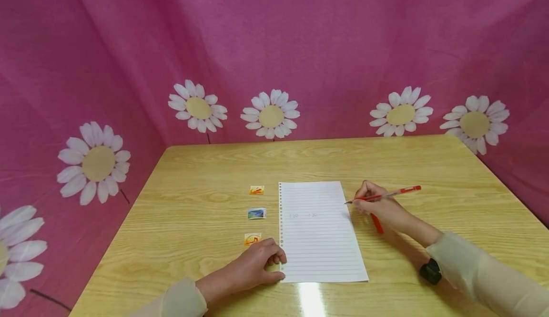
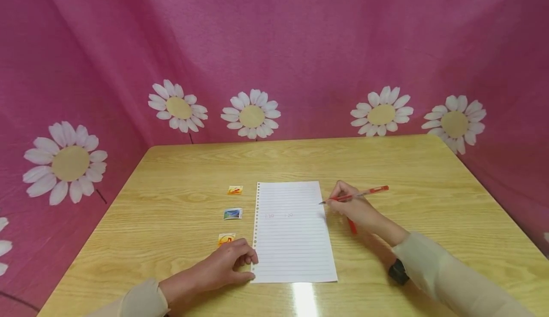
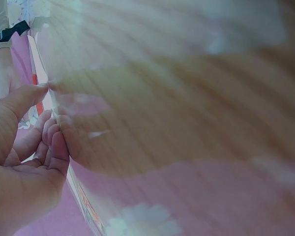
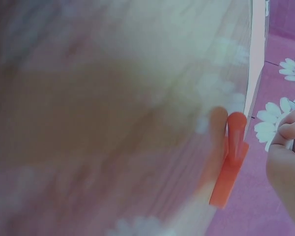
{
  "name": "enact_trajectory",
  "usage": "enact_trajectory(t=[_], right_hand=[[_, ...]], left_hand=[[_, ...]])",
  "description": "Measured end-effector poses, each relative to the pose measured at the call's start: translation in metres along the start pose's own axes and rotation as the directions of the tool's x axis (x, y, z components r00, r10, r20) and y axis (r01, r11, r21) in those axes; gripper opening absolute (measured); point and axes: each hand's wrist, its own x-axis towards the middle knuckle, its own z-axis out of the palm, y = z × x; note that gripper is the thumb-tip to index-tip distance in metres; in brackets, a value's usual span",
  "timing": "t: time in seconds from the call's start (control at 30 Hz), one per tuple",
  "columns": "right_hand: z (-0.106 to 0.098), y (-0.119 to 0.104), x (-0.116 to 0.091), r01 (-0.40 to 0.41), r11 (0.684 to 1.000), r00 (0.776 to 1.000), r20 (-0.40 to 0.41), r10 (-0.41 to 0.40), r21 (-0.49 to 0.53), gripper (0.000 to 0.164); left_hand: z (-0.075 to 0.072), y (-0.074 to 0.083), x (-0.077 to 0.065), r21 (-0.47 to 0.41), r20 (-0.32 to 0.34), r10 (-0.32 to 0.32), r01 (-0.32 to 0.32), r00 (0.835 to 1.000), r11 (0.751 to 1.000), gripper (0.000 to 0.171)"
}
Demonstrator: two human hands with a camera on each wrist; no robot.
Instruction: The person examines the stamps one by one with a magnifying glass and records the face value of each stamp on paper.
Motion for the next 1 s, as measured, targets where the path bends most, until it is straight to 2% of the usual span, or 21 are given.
enact_trajectory(t=[0.27,0.77,0.9,1.0], right_hand=[[-0.008,-0.001,-0.007,-0.055,0.994,0.994,-0.103,0.045,-0.097,0.014],[-0.025,-0.001,-0.017,-0.134,0.977,0.977,-0.187,0.101,-0.168,0.015],[-0.03,-0.001,-0.021,-0.132,0.972,0.974,-0.208,0.09,-0.194,0.014],[-0.035,-0.001,-0.024,-0.094,0.978,0.98,-0.192,0.057,-0.187,0.012]], left_hand=[[-0.001,0.0,0.0,0.005,-0.003,0.003,-0.003,1.0,1.0,0.018],[0.0,0.0,0.001,-0.01,0.001,-0.003,0.003,1.0,1.0,0.019],[0.0,-0.001,0.001,-0.007,0.001,0.001,-0.001,1.0,1.0,0.019],[0.0,-0.001,0.001,-0.003,0.0,-0.001,0.001,1.0,1.0,0.019]])
